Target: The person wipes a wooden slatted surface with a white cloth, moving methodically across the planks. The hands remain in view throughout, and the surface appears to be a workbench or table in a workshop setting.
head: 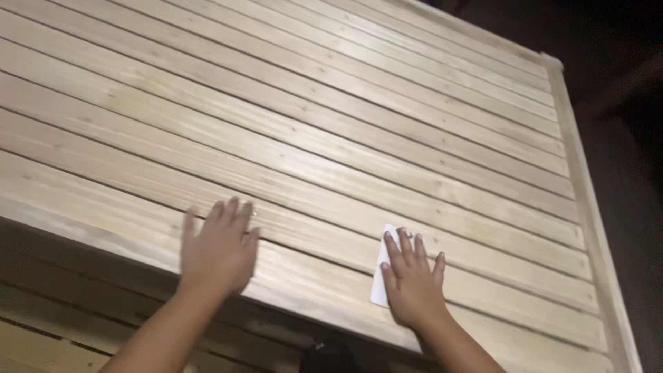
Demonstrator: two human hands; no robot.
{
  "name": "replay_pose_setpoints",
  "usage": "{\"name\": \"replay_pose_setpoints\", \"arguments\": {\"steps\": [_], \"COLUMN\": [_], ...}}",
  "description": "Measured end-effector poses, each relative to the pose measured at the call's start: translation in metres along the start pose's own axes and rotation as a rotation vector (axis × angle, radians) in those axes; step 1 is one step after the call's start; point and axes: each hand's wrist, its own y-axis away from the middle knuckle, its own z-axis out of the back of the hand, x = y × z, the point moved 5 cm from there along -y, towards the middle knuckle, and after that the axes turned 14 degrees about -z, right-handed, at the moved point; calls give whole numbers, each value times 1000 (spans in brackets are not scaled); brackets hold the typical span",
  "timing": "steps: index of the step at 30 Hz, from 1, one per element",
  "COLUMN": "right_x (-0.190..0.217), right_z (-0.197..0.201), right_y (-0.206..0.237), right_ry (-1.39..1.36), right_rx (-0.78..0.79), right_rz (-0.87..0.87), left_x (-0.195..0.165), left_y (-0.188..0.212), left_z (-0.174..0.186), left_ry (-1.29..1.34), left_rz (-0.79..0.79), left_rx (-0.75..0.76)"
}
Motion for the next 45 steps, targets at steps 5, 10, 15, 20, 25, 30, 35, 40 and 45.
{"name": "replay_pose_setpoints", "arguments": {"steps": [5,10,15,20,25,30,35,40,45], "right_x": [20,52,49,35,64,103,90,88,140], "right_z": [12,27,22,6,26,38,22,19,35], "right_y": [-78,-142,-88,-19,-66,-122,-58,-22,-97], "right_ry": [-40,-48,-7,30,-56,-61,-20,10,-53], "right_rx": [-93,-77,12,75,-36,-59,-1,27,-29], "right_rz": [-66,-134,-41,89,96,-7,126,202,150], "left_x": [18,17,18,17,20,19,18,18,19], "left_y": [5,0,-1,0,-2,-3,-1,-2,-4], "left_z": [8,11,8,6,6,1,0,3,1], "left_ry": [167,156,142,140,138,143,121,105,136], "left_rz": [194,244,270,266,279,272,269,268,273], "left_rx": [41,137,90,89,94,68,70,91,78]}}
